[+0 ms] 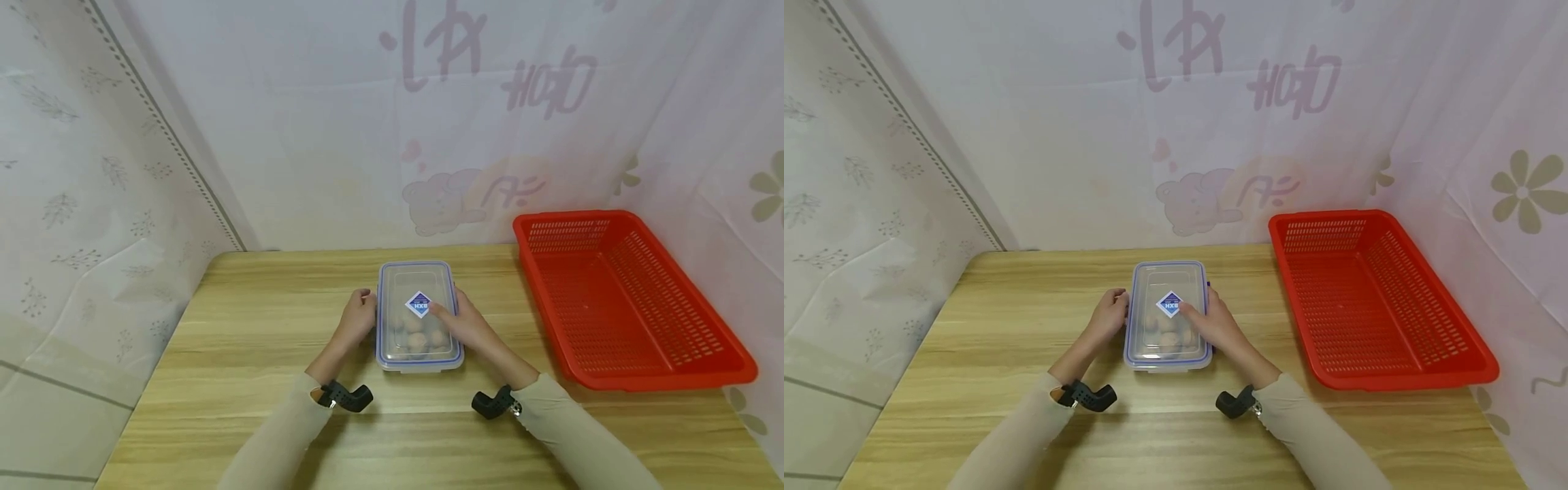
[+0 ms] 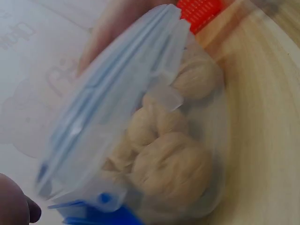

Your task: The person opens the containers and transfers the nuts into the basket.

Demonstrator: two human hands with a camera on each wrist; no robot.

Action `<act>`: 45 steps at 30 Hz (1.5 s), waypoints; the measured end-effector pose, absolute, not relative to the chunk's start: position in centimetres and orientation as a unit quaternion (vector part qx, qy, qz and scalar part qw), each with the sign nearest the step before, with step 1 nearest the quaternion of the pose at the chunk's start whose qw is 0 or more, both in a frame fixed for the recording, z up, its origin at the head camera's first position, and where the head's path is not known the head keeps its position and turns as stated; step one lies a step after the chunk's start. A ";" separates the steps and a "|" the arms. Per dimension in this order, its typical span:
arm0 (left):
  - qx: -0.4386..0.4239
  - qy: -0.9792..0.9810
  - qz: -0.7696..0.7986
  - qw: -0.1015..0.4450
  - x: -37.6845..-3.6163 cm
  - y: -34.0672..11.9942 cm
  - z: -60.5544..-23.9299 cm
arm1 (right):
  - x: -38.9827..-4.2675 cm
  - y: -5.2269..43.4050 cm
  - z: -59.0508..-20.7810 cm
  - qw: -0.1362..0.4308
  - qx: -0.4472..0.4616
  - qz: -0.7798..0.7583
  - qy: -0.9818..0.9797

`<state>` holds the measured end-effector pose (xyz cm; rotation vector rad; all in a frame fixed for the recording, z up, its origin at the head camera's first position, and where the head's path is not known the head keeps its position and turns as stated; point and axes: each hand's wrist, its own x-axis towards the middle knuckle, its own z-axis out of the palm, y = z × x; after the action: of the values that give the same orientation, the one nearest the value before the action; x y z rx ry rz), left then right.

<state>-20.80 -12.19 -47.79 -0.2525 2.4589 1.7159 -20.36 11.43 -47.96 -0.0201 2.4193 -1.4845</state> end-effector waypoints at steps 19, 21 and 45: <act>-0.017 0.785 0.589 0.190 -19.5 -15.0 -44.6 | -19.5 13.3 -46.3 0.097 -0.018 -0.472 0.876; -0.019 0.777 0.597 0.202 -19.4 -15.0 -44.4 | -19.3 13.3 -46.2 0.104 -0.024 -0.475 0.873; -0.014 0.763 0.608 0.219 -19.3 -14.4 -43.7 | -19.0 13.3 -45.8 0.110 -0.025 -0.480 0.870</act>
<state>-19.27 -14.36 -43.72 -0.0380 2.1122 1.6830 -19.04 13.31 -45.80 -0.0729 2.5573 -1.4119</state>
